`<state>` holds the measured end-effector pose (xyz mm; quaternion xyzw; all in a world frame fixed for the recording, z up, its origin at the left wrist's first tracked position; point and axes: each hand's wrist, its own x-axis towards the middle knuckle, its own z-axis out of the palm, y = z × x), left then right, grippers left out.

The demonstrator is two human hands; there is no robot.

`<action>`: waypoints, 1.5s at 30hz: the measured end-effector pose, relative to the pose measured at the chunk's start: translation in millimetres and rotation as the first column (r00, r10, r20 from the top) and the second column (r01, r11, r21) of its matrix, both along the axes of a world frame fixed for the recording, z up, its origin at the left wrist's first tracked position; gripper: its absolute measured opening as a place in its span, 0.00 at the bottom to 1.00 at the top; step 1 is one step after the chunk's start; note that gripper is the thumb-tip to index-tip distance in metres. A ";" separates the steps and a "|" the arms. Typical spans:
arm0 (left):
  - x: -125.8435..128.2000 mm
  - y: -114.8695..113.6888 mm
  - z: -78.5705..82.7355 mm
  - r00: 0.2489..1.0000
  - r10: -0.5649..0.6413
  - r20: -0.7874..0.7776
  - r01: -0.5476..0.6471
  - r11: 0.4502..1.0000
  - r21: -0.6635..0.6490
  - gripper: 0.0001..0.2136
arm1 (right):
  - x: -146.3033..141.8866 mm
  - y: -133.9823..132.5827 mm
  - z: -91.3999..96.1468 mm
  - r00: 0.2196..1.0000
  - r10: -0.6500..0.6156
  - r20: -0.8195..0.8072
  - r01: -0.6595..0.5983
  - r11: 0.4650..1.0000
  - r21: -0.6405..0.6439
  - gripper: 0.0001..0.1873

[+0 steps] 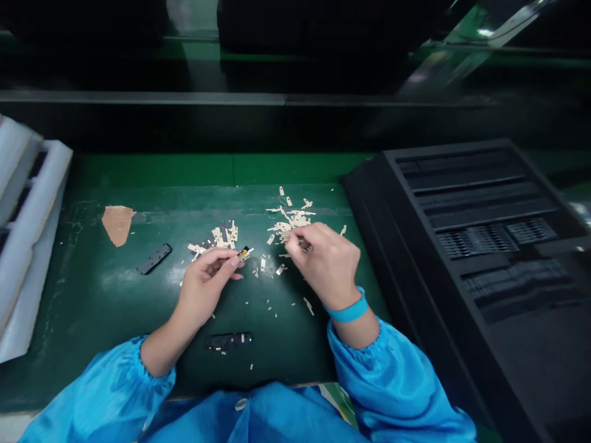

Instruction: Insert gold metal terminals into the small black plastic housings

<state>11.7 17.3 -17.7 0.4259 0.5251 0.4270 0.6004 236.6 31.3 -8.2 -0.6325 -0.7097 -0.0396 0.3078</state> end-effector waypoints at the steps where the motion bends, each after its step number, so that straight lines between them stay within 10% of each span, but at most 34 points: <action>1: 0.5 1.3 0.0 0.999 0.035 0.034 -0.035 0.999 -0.029 0.11 | 2.1 1.5 -0.4 1.000 -0.013 0.021 0.013 1.000 -0.028 0.13; 6: 8.1 0.8 6.9 0.968 0.153 0.198 -0.120 0.978 -0.168 0.16 | -26.4 -8.4 -3.9 0.846 0.238 -0.476 -0.342 0.929 -0.143 0.16; 10: 15.5 -5.6 9.2 0.960 0.146 0.241 -0.110 0.982 -0.155 0.14 | -54.3 -20.0 -9.2 0.532 0.095 -0.841 -0.468 0.861 -0.199 0.05; 13: 17.8 -10.0 6.2 0.968 0.137 0.209 -0.114 0.986 -0.118 0.13 | -59.4 -22.8 -12.0 0.465 0.064 -0.883 -0.458 0.871 -0.178 0.05; 19: 12.1 -9.1 10.4 1.000 -0.026 -0.003 0.026 0.999 0.035 0.14 | -43.5 -19.5 -5.9 0.606 0.167 -0.778 -0.438 0.886 -0.151 0.06; 27: 2.5 2.5 8.5 0.993 -0.108 0.054 0.115 0.983 -0.142 0.16 | -32.1 -16.5 -8.7 0.784 0.456 -0.420 -0.560 0.812 -0.163 0.09; 39: 1.1 0.8 9.5 0.987 -0.136 -0.090 0.124 0.984 -0.125 0.13 | -34.3 -18.1 -3.3 0.826 0.473 -0.306 -0.525 0.843 -0.116 0.08; 45: 3.2 -7.8 8.9 0.940 -0.044 -0.339 0.102 0.983 0.155 0.07 | -42.4 -29.2 2.0 0.915 0.354 -0.195 -0.367 0.930 -0.035 0.08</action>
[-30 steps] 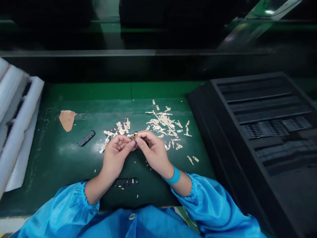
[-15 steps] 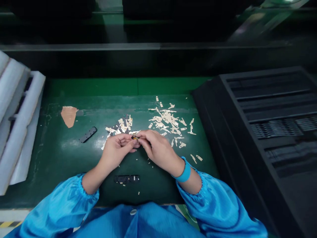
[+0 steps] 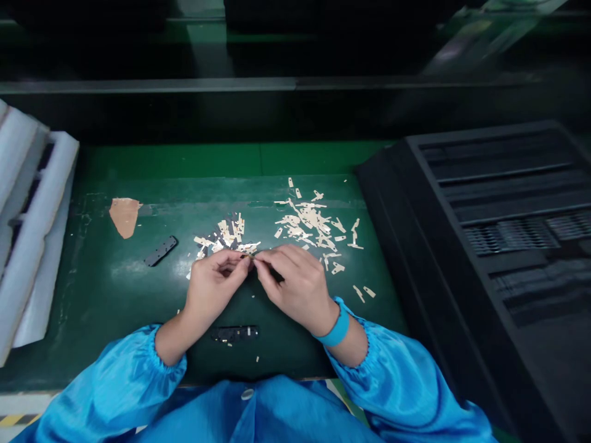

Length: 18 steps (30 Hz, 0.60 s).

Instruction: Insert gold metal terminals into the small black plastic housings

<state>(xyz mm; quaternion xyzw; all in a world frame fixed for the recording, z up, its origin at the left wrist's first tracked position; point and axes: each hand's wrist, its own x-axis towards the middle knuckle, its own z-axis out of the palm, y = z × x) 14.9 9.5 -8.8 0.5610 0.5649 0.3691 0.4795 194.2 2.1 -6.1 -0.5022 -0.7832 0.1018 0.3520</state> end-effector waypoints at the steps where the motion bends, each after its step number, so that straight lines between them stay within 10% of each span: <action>1: 0.3 -1.8 0.5 0.996 -0.007 -0.086 0.014 0.996 0.085 0.06 | -2.0 -2.0 -0.2 1.000 -0.004 0.005 0.004 1.000 -0.005 0.08; 8: -2.7 -3.6 -1.7 0.901 0.015 -0.434 0.203 0.870 0.450 0.07 | -6.8 -5.0 -4.4 0.998 -0.007 -0.067 0.006 1.000 -0.011 0.11; 18: -3.3 -5.2 -5.3 0.855 -0.030 -0.518 0.321 0.815 0.482 0.09 | -5.7 -2.8 -3.6 0.998 -0.055 -0.026 0.057 0.997 0.053 0.11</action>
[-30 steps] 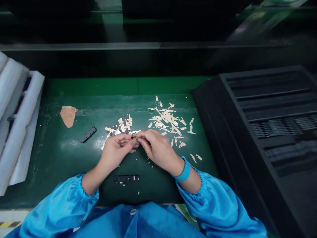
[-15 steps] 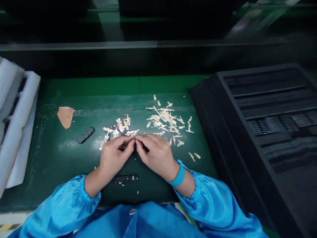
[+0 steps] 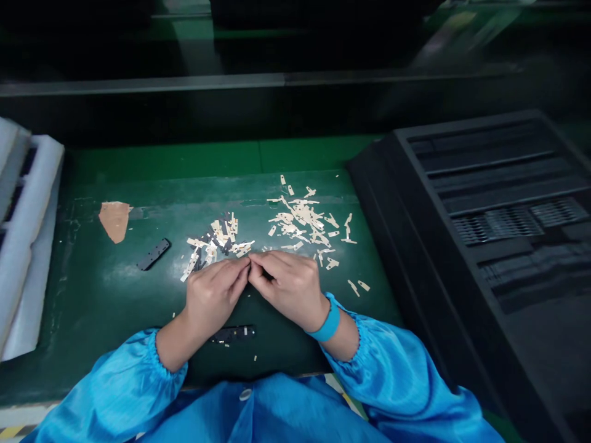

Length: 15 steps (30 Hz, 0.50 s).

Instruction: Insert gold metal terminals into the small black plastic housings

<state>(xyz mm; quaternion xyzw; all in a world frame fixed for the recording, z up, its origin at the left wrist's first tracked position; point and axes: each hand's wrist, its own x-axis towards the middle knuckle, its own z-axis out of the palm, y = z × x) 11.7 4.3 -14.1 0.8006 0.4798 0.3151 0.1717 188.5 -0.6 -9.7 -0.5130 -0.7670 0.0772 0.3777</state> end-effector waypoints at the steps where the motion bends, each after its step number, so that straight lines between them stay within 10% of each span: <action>1: 1.3 0.2 1.0 1.000 0.005 0.023 -0.005 1.000 -0.003 0.09 | -0.2 0.2 0.1 1.000 -0.007 0.002 0.007 1.000 -0.005 0.12; 15: 3.3 3.5 0.5 0.878 0.281 0.386 -0.015 0.825 -0.565 0.06 | 3.3 8.7 1.5 0.984 -0.095 -0.151 0.071 0.985 -0.154 0.10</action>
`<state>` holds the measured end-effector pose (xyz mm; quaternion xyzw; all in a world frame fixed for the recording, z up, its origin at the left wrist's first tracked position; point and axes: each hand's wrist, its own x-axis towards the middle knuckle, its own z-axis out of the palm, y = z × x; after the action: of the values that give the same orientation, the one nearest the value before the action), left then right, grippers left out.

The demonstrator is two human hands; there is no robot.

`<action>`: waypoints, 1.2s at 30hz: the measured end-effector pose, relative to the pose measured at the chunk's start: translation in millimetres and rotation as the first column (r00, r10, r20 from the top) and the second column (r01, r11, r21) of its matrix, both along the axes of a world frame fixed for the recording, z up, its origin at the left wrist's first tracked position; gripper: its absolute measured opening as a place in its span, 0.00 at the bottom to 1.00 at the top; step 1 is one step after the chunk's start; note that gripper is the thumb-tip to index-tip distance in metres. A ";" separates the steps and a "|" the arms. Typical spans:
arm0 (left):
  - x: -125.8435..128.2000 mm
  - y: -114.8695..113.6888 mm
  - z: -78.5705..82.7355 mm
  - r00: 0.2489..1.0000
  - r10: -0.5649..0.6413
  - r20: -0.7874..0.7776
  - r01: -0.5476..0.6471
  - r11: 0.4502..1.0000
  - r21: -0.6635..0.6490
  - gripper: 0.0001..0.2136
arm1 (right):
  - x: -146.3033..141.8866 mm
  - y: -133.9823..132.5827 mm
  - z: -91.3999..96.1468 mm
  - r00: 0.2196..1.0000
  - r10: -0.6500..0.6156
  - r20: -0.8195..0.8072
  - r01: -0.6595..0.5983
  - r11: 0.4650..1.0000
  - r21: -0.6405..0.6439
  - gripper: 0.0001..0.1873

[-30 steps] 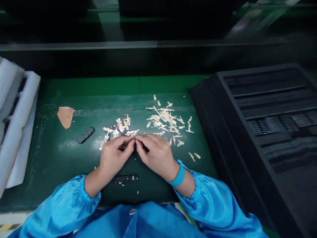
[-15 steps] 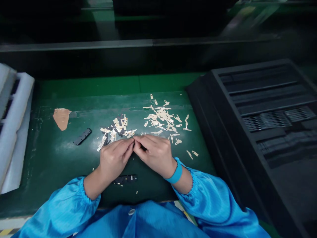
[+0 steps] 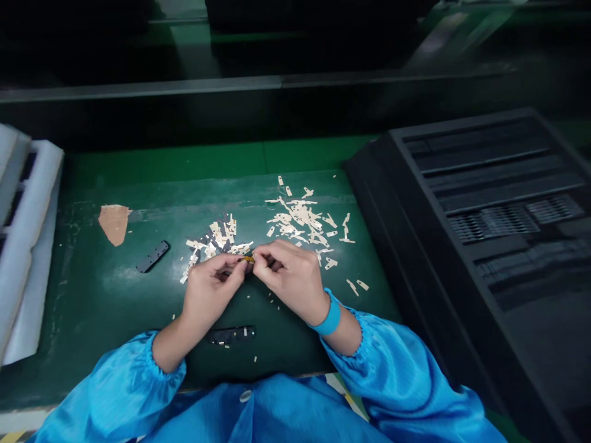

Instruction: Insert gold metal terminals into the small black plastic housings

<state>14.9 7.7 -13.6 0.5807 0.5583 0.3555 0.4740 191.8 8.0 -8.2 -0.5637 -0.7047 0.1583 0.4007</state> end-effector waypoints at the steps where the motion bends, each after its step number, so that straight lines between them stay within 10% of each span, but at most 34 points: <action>1: -0.4 0.1 -0.8 1.000 0.004 0.025 -0.004 1.000 -0.019 0.07 | 1.7 1.2 0.3 1.000 -0.008 -0.003 0.008 1.000 -0.004 0.10; 10: -1.6 2.1 -1.4 0.994 0.039 0.107 -0.032 0.997 -0.067 0.08 | 43.1 21.3 5.3 0.961 -0.235 0.146 0.222 0.970 0.102 0.09; 13: -3.6 3.2 2.9 0.999 0.015 -0.046 -0.009 0.993 0.119 0.07 | 54.9 25.6 4.7 0.876 -0.311 0.368 0.292 0.950 0.106 0.14; 16: -12.3 7.1 8.3 0.938 0.022 -0.346 0.161 0.857 0.489 0.08 | 52.5 24.4 6.3 0.872 -0.250 0.421 0.258 0.965 0.040 0.10; 19: -24.2 13.2 12.0 0.871 0.007 -0.491 0.387 0.605 0.696 0.11 | 36.9 16.9 10.6 0.992 -0.054 0.112 0.069 0.988 -0.136 0.14; 23: -30.8 18.7 16.0 0.863 -0.009 -0.505 0.476 0.353 0.806 0.08 | 15.3 4.4 11.9 0.781 -0.015 -0.624 -0.415 0.734 -0.537 0.17; 26: -27.3 18.5 21.0 0.835 -0.009 -0.551 0.529 0.294 0.796 0.06 | 8.5 0.5 9.1 0.597 -0.184 -0.781 -0.559 0.603 -0.569 0.25; 36: -22.3 16.7 28.4 0.790 0.038 -0.612 0.591 0.221 0.776 0.06 | 7.6 1.7 8.4 0.575 -0.195 -0.794 -0.581 0.586 -0.565 0.21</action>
<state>-7.4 24.4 14.8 0.9080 0.2151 0.3510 -0.0778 199.3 9.7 0.3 -0.4523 -0.3675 0.7305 0.3559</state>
